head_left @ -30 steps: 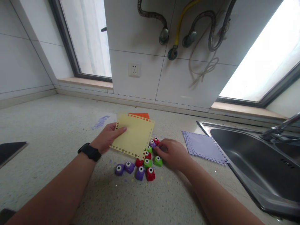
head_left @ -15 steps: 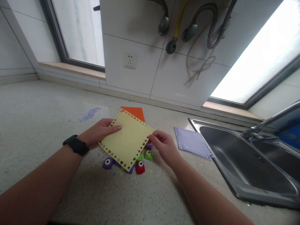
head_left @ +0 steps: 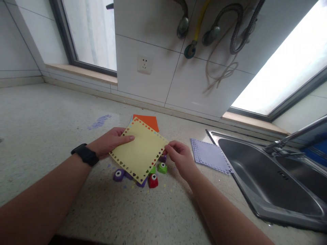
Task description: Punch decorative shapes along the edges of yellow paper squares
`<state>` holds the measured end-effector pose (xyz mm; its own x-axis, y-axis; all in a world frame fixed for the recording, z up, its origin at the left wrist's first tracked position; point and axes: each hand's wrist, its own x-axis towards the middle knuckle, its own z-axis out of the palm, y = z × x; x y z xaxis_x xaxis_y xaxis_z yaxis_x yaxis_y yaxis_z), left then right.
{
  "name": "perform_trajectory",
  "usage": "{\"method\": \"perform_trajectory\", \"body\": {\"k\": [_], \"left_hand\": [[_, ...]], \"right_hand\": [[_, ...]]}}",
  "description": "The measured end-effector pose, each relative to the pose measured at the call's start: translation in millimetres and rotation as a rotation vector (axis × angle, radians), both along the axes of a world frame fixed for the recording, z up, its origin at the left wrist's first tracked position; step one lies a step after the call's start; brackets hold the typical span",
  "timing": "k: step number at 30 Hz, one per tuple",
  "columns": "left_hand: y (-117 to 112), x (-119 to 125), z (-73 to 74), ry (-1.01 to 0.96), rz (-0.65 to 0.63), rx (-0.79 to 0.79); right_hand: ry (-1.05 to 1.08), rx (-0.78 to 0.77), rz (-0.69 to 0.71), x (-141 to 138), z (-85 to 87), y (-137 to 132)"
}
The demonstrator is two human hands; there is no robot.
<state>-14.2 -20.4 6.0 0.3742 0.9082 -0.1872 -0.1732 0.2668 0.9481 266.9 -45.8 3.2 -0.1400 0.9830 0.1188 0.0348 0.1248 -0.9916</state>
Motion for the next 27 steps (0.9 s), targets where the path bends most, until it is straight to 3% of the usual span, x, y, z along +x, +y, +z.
{"method": "perform_trajectory", "body": {"k": [15, 20, 27], "left_hand": [[1, 0, -2.7, 0.029, 0.007, 0.024], [1, 0, -1.8, 0.022, 0.073, 0.041], [5, 0, -3.7, 0.007, 0.157, 0.086]], "right_hand": [[0.018, 0.053, 0.035, 5, -4.7, 2], [0.018, 0.058, -0.069, 10, -8.0, 8], [-0.273, 0.235, -0.163, 21, -2.0, 11]]}}
